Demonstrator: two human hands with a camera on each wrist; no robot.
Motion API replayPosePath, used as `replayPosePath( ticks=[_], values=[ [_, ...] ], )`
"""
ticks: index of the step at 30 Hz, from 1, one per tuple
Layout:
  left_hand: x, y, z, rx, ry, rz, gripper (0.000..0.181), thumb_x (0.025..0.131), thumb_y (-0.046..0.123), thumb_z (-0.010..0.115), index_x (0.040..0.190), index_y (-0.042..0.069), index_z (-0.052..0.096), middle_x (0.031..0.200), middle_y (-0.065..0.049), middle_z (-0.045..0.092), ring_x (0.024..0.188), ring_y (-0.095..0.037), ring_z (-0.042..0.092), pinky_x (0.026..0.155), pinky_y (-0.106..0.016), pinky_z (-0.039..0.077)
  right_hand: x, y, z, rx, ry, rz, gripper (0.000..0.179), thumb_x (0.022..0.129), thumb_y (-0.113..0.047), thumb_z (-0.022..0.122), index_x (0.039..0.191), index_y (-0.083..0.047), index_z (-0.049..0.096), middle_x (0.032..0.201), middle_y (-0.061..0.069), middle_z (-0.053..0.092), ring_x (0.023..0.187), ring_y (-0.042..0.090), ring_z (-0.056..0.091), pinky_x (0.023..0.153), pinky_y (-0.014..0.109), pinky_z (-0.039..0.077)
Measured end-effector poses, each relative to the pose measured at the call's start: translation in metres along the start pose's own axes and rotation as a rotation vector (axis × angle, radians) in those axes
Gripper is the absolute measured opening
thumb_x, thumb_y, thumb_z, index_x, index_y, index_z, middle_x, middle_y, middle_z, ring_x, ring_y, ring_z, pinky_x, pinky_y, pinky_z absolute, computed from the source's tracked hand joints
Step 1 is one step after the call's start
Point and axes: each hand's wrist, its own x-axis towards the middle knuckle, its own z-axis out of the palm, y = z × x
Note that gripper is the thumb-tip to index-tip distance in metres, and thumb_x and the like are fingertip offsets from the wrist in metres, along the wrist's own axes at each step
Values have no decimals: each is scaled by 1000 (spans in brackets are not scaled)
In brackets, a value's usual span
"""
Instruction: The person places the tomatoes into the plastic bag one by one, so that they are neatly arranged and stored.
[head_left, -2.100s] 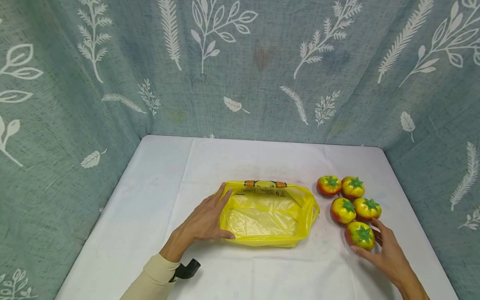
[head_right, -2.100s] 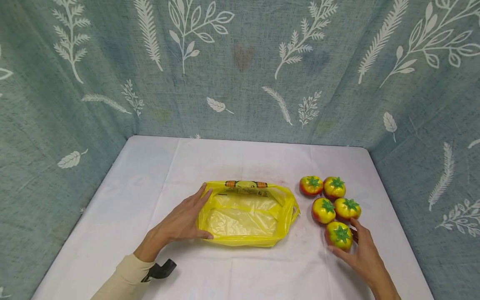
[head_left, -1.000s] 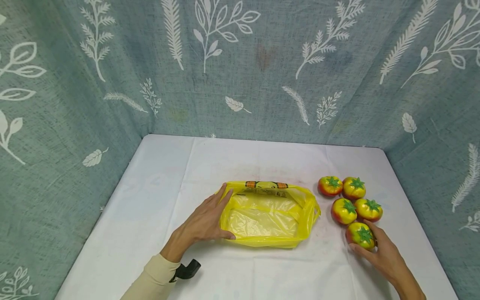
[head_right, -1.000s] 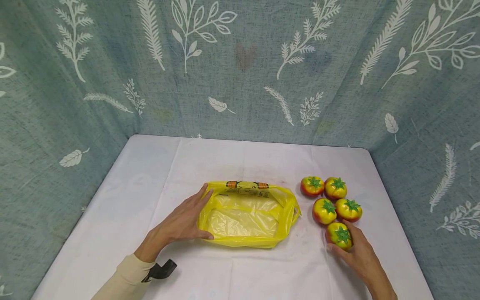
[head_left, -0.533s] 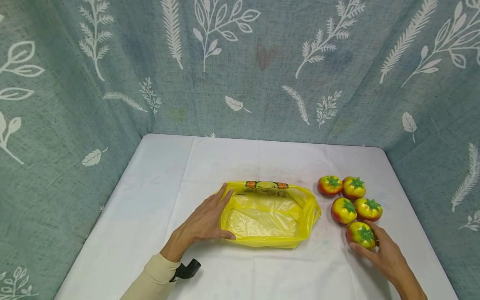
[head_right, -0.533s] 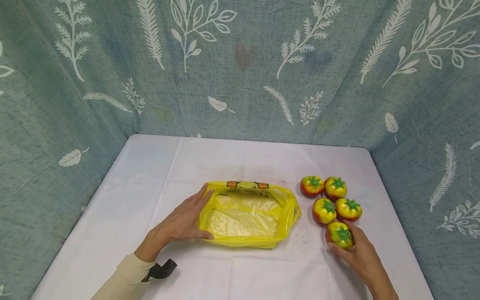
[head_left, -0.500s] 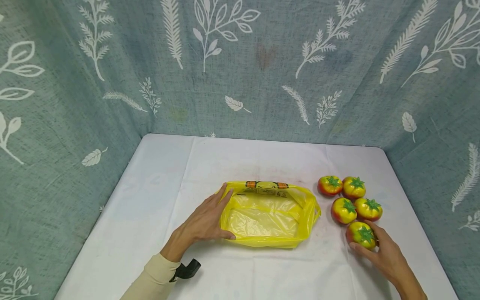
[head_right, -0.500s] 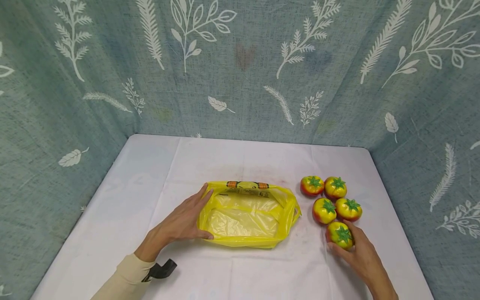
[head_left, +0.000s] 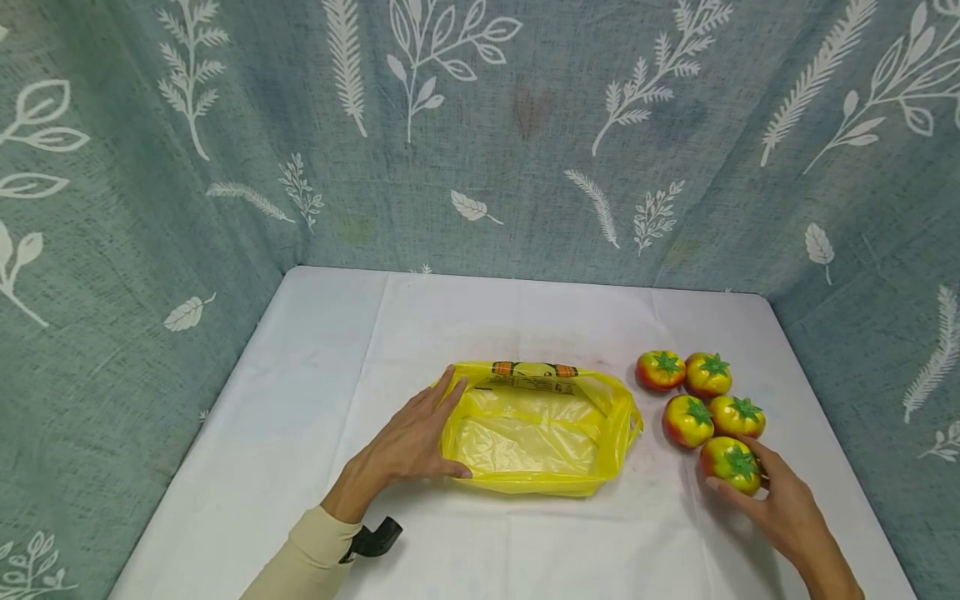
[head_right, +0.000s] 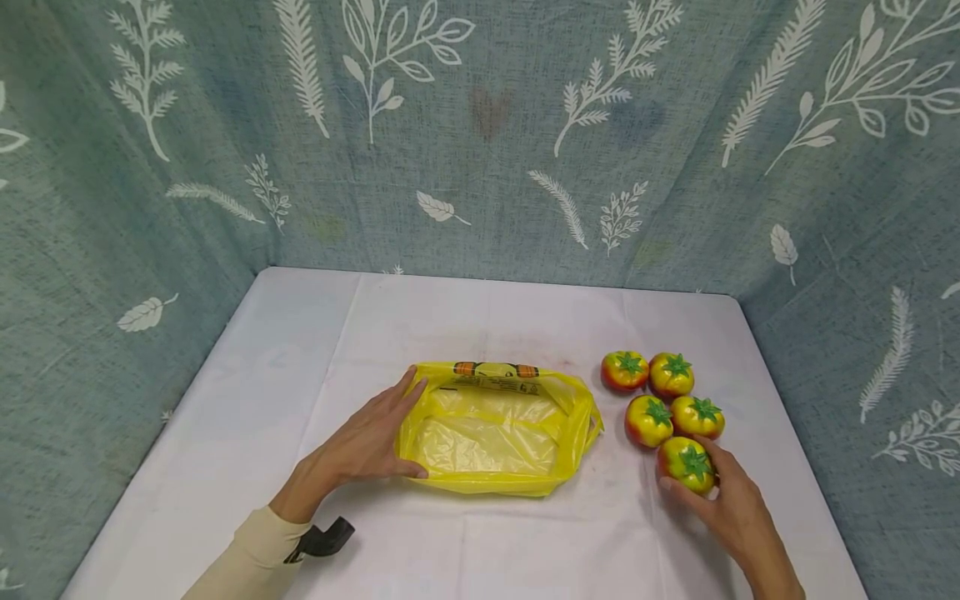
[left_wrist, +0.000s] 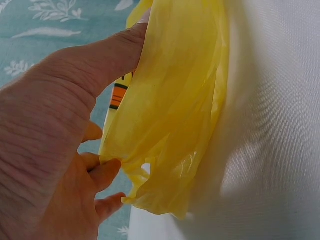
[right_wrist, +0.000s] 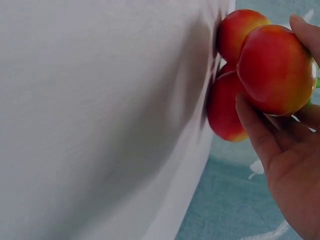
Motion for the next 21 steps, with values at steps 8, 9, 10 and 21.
replayPosePath(
  ticks=[8, 9, 10, 21],
  values=[
    [-2, 1, 0, 9, 0, -3, 135, 65, 66, 86, 162, 4, 16, 168, -19, 4, 150, -33, 26, 122, -48, 23, -1, -13, -5, -4, 63, -50, 99, 90, -46, 75, 150, 16, 26, 142, 43, 38, 118, 53, 48, 95, 67, 45],
    [-2, 1, -1, 7, -2, -6, 135, 65, 66, 86, 162, 4, 16, 168, -19, 3, 150, -34, 26, 122, -48, 23, 0, -14, -5, -6, 69, -60, 98, 90, -45, 76, 150, 16, 27, 141, 43, 38, 118, 53, 48, 95, 67, 45],
    [-2, 1, -1, 5, -2, -8, 135, 65, 66, 86, 162, 5, 16, 168, -18, 3, 150, -34, 26, 122, -48, 23, 0, -16, -6, -7, 73, -68, 97, 90, -44, 76, 150, 15, 27, 141, 43, 39, 118, 53, 48, 96, 67, 45],
    [-2, 0, 0, 9, -8, -7, 134, 66, 66, 86, 162, 5, 15, 168, -19, 4, 150, -33, 26, 122, -48, 23, 6, -35, -9, 3, 121, -165, 91, 90, -40, 78, 151, 8, 32, 140, 39, 43, 117, 51, 49, 94, 67, 46]
  ],
)
